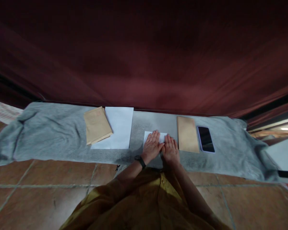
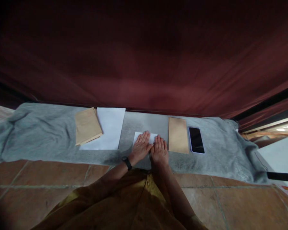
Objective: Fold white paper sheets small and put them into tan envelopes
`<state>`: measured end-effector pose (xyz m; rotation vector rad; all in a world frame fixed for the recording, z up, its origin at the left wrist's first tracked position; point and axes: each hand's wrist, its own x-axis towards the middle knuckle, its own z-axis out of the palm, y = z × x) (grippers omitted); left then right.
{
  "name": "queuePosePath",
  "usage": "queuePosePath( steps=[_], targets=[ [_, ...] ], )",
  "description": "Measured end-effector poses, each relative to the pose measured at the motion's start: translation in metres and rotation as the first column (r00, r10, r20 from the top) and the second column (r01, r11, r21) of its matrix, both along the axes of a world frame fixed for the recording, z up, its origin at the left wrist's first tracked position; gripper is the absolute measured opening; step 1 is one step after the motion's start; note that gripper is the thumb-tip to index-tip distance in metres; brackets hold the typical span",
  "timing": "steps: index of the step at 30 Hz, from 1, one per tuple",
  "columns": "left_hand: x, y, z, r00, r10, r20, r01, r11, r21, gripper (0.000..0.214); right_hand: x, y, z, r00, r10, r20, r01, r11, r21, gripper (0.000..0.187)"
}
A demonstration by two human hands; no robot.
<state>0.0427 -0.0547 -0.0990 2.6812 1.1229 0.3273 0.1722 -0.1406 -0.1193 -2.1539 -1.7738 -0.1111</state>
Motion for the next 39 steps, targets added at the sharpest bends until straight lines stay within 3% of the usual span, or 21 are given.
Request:
queuePosePath(
  steps=[6,9,13,20,25,31,39],
  targets=[
    [-0.034,0.008,0.001,0.993,0.116,-0.036,-0.115,0.993,0.030,0.065,-0.004,0.005,-0.001,0.999,-0.037,-0.017,0.038,0.999,0.028,0.058],
    [-0.034,0.007,0.001,0.993,0.113,-0.046,-0.112,0.993,0.028,0.064,-0.016,0.015,0.002,0.998,-0.056,-0.036,0.057,0.998,0.035,0.059],
    [-0.033,0.007,0.002,0.994,0.101,-0.051,-0.100,0.995,0.026,0.063,-0.025,0.024,0.003,0.999,0.009,-0.033,-0.009,1.000,0.022,0.060],
    [-0.038,0.007,0.003,0.998,0.064,-0.020,-0.063,0.996,0.058,0.066,-0.009,0.010,-0.004,0.998,0.042,0.047,-0.043,0.999,0.032,0.061],
    [-0.041,0.010,0.006,0.993,-0.119,-0.026,0.121,0.989,0.082,0.056,0.000,-0.001,-0.005,0.992,0.096,0.082,-0.098,0.995,0.021,0.060],
    [-0.044,0.011,0.007,0.935,-0.352,-0.043,0.355,0.929,0.105,0.052,0.003,-0.005,-0.006,0.989,0.117,0.085,-0.119,0.993,0.012,0.057],
    [-0.049,0.013,0.016,0.875,-0.478,-0.082,0.483,0.872,0.073,0.061,0.007,-0.010,-0.005,0.974,0.207,0.096,-0.210,0.977,0.026,0.058]
  ],
)
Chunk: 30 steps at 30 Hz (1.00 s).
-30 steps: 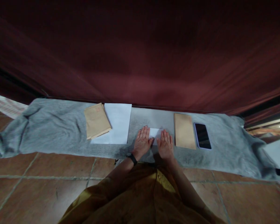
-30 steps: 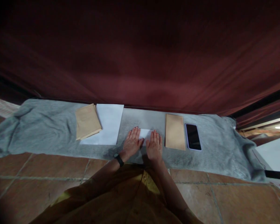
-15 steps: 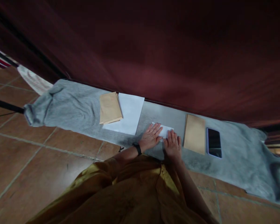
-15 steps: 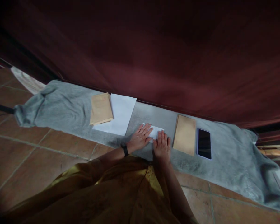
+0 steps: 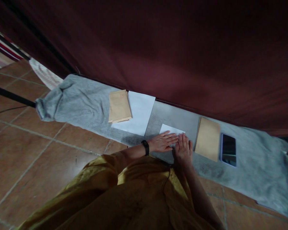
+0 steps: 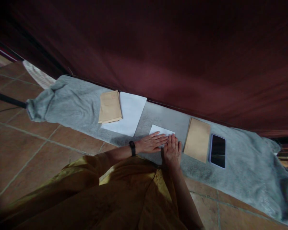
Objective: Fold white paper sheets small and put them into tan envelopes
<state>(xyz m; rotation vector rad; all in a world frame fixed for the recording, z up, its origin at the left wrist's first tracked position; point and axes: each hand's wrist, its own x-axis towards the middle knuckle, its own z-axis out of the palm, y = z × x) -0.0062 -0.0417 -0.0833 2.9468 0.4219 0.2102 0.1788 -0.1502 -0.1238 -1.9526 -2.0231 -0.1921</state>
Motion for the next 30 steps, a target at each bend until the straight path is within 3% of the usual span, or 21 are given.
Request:
queuePosePath(
  steps=[7,20,30],
  targets=[
    [0.004,0.002,0.000,1.000,0.012,-0.029,-0.014,0.999,-0.048,0.056,-0.002,0.000,0.004,1.000,-0.003,-0.013,0.003,1.000,-0.016,0.053],
    [0.041,0.025,-0.014,0.982,0.187,0.014,-0.184,0.977,-0.107,0.055,-0.013,0.009,0.014,0.990,-0.140,-0.004,0.138,0.984,-0.108,0.053],
    [0.047,0.023,-0.016,0.975,0.222,0.021,-0.220,0.973,-0.076,0.053,-0.021,-0.023,0.028,0.995,-0.089,-0.053,0.080,0.985,-0.153,0.052]
  ],
)
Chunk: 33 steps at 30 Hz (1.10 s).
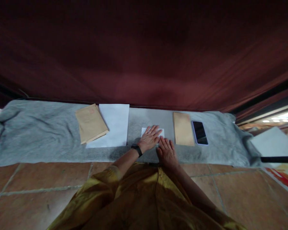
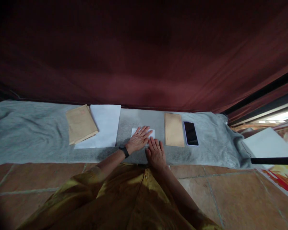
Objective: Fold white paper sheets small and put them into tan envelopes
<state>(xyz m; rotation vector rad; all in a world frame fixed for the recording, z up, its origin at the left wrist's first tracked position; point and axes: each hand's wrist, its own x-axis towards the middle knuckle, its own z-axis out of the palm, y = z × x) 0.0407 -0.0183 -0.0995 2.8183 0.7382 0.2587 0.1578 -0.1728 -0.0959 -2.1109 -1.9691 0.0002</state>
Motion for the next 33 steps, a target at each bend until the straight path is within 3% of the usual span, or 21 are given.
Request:
queuePosePath(
  steps=[12,17,22,33],
  targets=[
    [0.010,-0.002,0.000,0.998,0.055,0.017,-0.056,0.997,0.048,0.057,-0.006,-0.013,-0.008,1.000,-0.028,-0.002,0.028,0.998,0.062,0.053],
    [-0.005,-0.004,-0.001,0.995,0.096,0.030,-0.098,0.993,0.064,0.062,-0.007,-0.016,-0.014,0.999,-0.046,-0.007,0.047,0.997,0.068,0.057],
    [-0.028,-0.006,-0.002,0.976,0.214,0.045,-0.217,0.973,0.074,0.066,-0.005,-0.016,-0.017,1.000,-0.027,-0.007,0.028,0.997,0.072,0.058],
    [-0.062,-0.012,-0.003,0.930,0.361,0.062,-0.365,0.928,0.070,0.069,-0.003,-0.017,-0.013,1.000,-0.006,0.023,0.004,0.996,0.091,0.055]
  ],
)
